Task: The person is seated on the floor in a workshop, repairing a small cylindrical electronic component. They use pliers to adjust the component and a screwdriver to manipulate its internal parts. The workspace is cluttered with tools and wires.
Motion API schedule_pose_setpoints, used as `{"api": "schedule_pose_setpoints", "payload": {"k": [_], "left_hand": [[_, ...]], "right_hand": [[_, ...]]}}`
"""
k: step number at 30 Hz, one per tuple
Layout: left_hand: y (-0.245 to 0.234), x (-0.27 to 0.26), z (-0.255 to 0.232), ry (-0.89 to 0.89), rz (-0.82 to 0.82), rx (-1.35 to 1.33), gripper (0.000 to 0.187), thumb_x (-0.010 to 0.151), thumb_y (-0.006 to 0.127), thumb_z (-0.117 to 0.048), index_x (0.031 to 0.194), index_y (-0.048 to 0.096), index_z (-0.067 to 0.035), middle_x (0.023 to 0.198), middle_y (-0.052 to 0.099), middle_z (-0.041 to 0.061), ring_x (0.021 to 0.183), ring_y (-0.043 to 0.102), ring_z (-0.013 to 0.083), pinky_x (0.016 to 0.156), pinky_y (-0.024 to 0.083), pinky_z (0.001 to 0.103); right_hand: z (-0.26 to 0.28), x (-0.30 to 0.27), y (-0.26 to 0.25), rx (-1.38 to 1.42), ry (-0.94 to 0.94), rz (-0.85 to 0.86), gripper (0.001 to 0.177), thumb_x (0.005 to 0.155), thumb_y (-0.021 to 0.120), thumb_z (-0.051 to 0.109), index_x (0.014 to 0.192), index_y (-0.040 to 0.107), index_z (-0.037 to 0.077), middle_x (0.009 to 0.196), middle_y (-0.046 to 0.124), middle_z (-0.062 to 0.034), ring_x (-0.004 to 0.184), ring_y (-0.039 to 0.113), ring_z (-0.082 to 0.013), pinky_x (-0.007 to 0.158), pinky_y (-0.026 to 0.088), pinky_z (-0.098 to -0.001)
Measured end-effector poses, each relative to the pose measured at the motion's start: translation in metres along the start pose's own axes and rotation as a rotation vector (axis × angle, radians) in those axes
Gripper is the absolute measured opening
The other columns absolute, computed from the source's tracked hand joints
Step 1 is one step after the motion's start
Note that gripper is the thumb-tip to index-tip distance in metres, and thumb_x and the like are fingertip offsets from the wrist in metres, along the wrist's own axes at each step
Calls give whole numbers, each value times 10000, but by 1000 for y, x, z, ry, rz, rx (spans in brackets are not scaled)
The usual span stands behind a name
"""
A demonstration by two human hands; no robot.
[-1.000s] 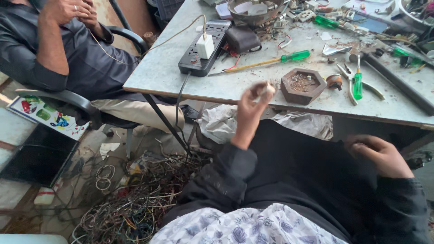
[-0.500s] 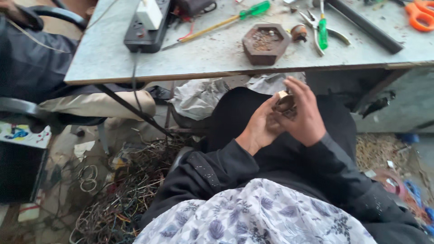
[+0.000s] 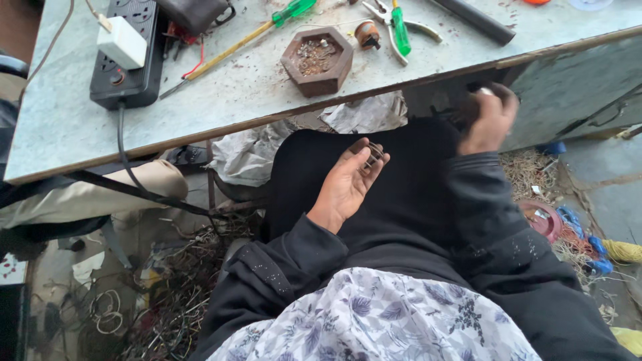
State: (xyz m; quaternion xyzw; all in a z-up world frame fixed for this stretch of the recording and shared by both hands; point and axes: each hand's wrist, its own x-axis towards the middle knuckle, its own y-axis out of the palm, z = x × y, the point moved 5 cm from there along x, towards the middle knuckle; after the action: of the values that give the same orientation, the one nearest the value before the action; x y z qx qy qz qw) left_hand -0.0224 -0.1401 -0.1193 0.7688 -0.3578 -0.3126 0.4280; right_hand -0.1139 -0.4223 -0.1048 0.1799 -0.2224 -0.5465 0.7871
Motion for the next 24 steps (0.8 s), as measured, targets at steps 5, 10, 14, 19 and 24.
{"api": "schedule_pose_setpoints", "payload": {"k": [5, 10, 14, 19, 24], "left_hand": [[5, -4, 1, -24, -53, 53, 227, 1008, 626, -91, 1233, 595, -90, 1190, 679, 113, 1164, 667, 290, 937, 582, 295], [8, -4, 0, -48, -61, 99, 218, 1013, 615, -106, 1230, 595, -102, 1215, 677, 105, 1161, 669, 277, 951, 580, 314], [6, -6, 1, -34, -73, 118, 227, 1011, 612, -111, 1237, 598, -115, 1220, 678, 96, 1162, 666, 270, 956, 577, 328], [3, -4, -7, 36, -74, 33, 214, 1058, 586, -192, 1253, 577, -105, 1159, 672, 96, 1132, 666, 284, 975, 556, 355], [1, 2, -14, 115, -41, -107, 361, 1005, 553, -193, 1340, 521, -63, 1149, 663, 141, 1113, 653, 291, 1034, 534, 403]], "right_hand": [[-40, 56, -93, -139, -53, -185, 275, 951, 710, 8, 1211, 625, 23, 1032, 666, -72, 879, 681, -157, 759, 600, -286], [-74, 63, -102, -273, 114, -5, 325, 917, 742, 0, 1218, 635, 60, 1021, 669, -49, 864, 708, -131, 716, 628, -273], [-69, 59, -98, -230, -22, -14, 296, 913, 755, -46, 1178, 635, 10, 999, 686, -63, 842, 704, -153, 696, 607, -279], [-33, 55, -69, -160, -137, 95, 122, 1017, 677, -22, 1132, 647, -52, 1008, 701, -118, 822, 658, -173, 730, 553, -302], [-12, 2, 4, -351, 324, 608, 240, 936, 664, 64, 1150, 646, -42, 1042, 716, -134, 893, 708, -180, 816, 576, -303]]}}
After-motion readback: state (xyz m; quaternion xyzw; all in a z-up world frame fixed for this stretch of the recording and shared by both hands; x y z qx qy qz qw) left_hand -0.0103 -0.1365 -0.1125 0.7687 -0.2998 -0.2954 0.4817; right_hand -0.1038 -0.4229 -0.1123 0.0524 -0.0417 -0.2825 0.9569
